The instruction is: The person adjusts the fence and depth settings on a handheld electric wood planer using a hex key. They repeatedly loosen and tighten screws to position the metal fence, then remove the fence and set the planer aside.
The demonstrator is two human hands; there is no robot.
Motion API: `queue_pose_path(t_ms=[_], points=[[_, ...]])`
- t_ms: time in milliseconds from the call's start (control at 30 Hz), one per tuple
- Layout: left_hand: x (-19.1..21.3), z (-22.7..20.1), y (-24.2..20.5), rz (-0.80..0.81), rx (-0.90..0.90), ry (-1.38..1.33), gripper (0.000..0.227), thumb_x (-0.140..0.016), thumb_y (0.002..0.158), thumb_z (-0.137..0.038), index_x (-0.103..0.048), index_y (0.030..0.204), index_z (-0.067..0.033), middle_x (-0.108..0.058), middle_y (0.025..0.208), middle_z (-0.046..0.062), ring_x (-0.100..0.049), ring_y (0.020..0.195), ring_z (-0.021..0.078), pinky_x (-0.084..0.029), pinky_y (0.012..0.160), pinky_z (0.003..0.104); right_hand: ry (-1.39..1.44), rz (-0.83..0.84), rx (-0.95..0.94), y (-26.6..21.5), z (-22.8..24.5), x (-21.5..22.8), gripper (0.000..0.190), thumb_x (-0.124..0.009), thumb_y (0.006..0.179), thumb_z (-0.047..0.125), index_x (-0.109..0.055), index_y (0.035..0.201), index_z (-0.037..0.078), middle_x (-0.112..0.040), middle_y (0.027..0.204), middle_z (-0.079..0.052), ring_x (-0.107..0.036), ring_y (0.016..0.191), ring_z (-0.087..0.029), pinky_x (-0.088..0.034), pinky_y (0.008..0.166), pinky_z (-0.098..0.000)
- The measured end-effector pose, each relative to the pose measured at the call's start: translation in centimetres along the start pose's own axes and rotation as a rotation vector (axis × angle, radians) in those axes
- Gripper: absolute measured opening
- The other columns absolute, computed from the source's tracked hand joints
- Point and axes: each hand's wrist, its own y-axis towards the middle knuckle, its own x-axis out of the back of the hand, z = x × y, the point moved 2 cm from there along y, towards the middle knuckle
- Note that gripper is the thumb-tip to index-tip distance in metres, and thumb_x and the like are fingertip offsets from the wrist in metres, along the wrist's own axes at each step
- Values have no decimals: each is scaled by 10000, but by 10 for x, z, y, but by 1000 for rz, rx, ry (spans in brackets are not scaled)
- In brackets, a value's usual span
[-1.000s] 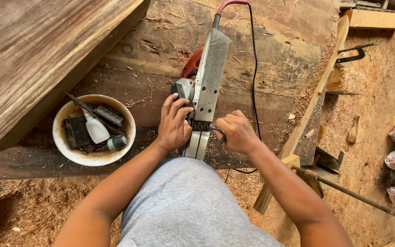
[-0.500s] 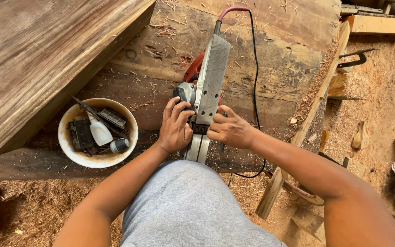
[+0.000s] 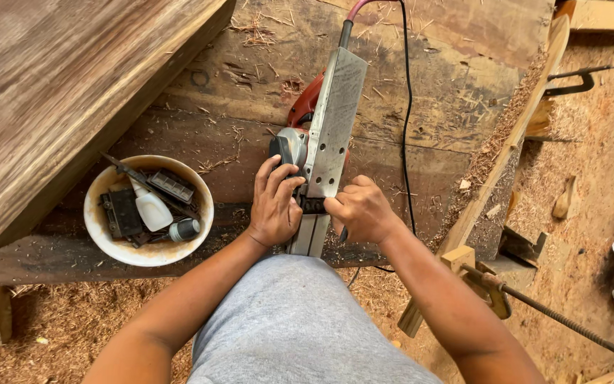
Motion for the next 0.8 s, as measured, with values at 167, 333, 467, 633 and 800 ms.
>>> queue_pose_path(t_ms=[167, 333, 467, 633, 800], points=[[-6, 1, -7, 0, 21, 8, 397, -537, 841, -94, -595, 1233, -64, -523, 1379, 154, -356, 1449, 433, -319, 1219, 561, 38, -20, -173, -6, 4, -5, 179, -695, 647, 103, -519, 643, 140, -597, 565, -23, -590, 552, -204, -416, 632, -374], [-4, 2, -3, 3, -16, -2, 411, -541, 819, -83, -598, 1225, -53, -517, 1381, 164, -348, 1436, 443, -309, 1215, 565, 107, -10, -131, -2, 3, 2, 174, -710, 631, 104, -541, 666, 131, -607, 578, -37, -603, 576, -230, -419, 661, -384], [11, -5, 5, 84, -5, -27, 429, -545, 846, -57, -598, 1271, -54, -503, 1428, 168, -324, 1477, 449, -297, 1242, 556, 41, 53, 59, -4, -7, 21, 189, -740, 663, 72, -578, 731, 140, -629, 644, -12, -641, 663, -221, -436, 733, -381], [25, -2, 7, 258, 68, -55, 552, -621, 774, -34, -612, 1325, -66, -481, 1499, 149, -301, 1491, 434, -297, 1217, 534, 58, -315, -192, -42, -24, 45, 72, -745, 932, 106, -708, 992, 117, -671, 730, -27, -633, 645, -175, -478, 765, -379], [23, -8, 12, 218, 100, 39, 451, -637, 869, -19, -666, 1314, -92, -536, 1508, 95, -377, 1504, 381, -337, 1250, 488, 293, -534, -585, -73, -12, 7, 130, -744, 946, 122, -713, 1041, 38, -745, 865, -101, -682, 715, -164, -540, 596, -284]])
